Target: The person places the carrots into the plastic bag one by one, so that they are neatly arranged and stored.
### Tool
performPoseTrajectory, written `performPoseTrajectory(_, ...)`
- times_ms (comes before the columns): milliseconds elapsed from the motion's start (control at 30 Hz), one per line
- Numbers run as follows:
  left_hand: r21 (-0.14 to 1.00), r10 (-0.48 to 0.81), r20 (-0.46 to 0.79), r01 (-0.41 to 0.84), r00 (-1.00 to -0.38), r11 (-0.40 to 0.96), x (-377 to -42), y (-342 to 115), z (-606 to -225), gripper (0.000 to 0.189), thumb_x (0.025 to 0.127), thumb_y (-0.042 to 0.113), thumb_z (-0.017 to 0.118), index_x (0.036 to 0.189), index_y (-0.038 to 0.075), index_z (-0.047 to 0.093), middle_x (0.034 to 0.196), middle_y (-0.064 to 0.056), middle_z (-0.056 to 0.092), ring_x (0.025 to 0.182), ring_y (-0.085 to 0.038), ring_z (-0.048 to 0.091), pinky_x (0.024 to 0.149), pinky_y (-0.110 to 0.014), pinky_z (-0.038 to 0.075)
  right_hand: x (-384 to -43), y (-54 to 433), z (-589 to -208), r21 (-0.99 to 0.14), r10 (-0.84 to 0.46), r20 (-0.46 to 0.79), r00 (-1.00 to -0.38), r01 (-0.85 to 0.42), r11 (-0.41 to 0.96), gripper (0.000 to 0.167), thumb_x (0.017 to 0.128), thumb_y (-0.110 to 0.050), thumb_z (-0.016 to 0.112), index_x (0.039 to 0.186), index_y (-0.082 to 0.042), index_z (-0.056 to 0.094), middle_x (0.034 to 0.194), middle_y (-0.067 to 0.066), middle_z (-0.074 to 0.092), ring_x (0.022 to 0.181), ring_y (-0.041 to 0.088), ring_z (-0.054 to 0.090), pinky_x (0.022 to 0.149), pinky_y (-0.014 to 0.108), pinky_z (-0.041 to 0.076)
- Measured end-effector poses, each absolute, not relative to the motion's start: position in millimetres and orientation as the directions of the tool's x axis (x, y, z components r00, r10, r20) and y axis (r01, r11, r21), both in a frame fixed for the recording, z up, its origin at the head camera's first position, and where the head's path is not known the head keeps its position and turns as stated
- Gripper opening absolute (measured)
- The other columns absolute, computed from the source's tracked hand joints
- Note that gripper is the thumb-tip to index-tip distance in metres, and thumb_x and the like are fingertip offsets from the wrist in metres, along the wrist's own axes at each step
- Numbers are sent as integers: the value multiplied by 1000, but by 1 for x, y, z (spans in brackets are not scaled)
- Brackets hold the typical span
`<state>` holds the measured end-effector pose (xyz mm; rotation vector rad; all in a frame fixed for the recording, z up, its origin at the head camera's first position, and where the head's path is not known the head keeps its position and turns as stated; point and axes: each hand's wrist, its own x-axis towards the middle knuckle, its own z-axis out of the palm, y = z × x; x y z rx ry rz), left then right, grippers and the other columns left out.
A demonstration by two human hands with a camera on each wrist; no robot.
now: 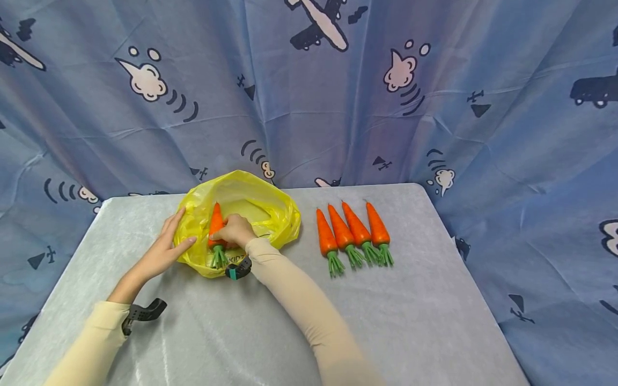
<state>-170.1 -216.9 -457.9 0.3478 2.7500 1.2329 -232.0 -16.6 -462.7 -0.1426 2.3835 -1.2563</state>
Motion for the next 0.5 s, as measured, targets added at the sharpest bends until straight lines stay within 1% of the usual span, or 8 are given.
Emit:
performPoseTrajectory(133, 752, 258, 1, 171, -966, 637, -171, -216, -461, 84, 101, 32, 54, 161, 18, -3, 164, -23, 7, 146, -51, 21, 115, -71, 21, -232, -19, -463, -821, -295, -327, -898, 116, 559, 53, 81, -26, 81, 123, -1, 62, 97, 10, 69, 65, 23, 65, 59, 27, 56)
performPoseTrajectory(200, 753, 259, 6, 175, -966, 635, -171, -215, -462, 84, 101, 32, 54, 161, 18, -3, 164, -23, 7, 146, -51, 21, 115, -71, 21, -233, -19, -465, -837, -311, -336, -889, 130, 532, 55, 81, -26, 80, 126, 0, 60, 93, 10, 68, 66, 25, 66, 61, 29, 57)
performPoseTrajectory(267, 748, 250, 15, 176, -968, 640, -171, -214, -462, 84, 101, 32, 54, 161, 17, -4, 164, -23, 7, 146, -52, 22, 115, -71, 22, -233, -20, -469, -850, -328, -347, -879, 147, 505, 55, 82, -27, 80, 126, -1, 60, 84, 8, 67, 67, 26, 67, 63, 32, 59)
performPoseTrajectory(367, 725, 196, 42, 165, -980, 669, -170, -214, -461, 85, 100, 30, 55, 160, 14, -3, 163, -24, 7, 145, -52, 24, 115, -69, 23, -234, -20, -475, -865, -333, -364, -870, 183, 468, 54, 82, -28, 80, 125, -2, 60, 76, 4, 65, 69, 26, 68, 65, 34, 60)
performPoseTrajectory(433, 703, 143, 61, 144, -988, 696, -169, -214, -459, 86, 99, 28, 55, 160, 11, -3, 163, -25, 8, 145, -52, 23, 115, -69, 23, -234, -20, -478, -870, -325, -364, -872, 194, 454, 52, 82, -29, 80, 123, -1, 61, 75, 3, 65, 70, 27, 69, 66, 34, 60)
performPoseTrajectory(500, 683, 88, 74, 115, -993, 721, -168, -214, -457, 86, 99, 26, 55, 160, 9, -3, 162, -25, 8, 144, -52, 21, 114, -69, 23, -234, -20, -480, -873, -318, -361, -877, 198, 446, 52, 82, -29, 80, 122, -1, 62, 79, 4, 66, 73, 28, 70, 66, 33, 60)
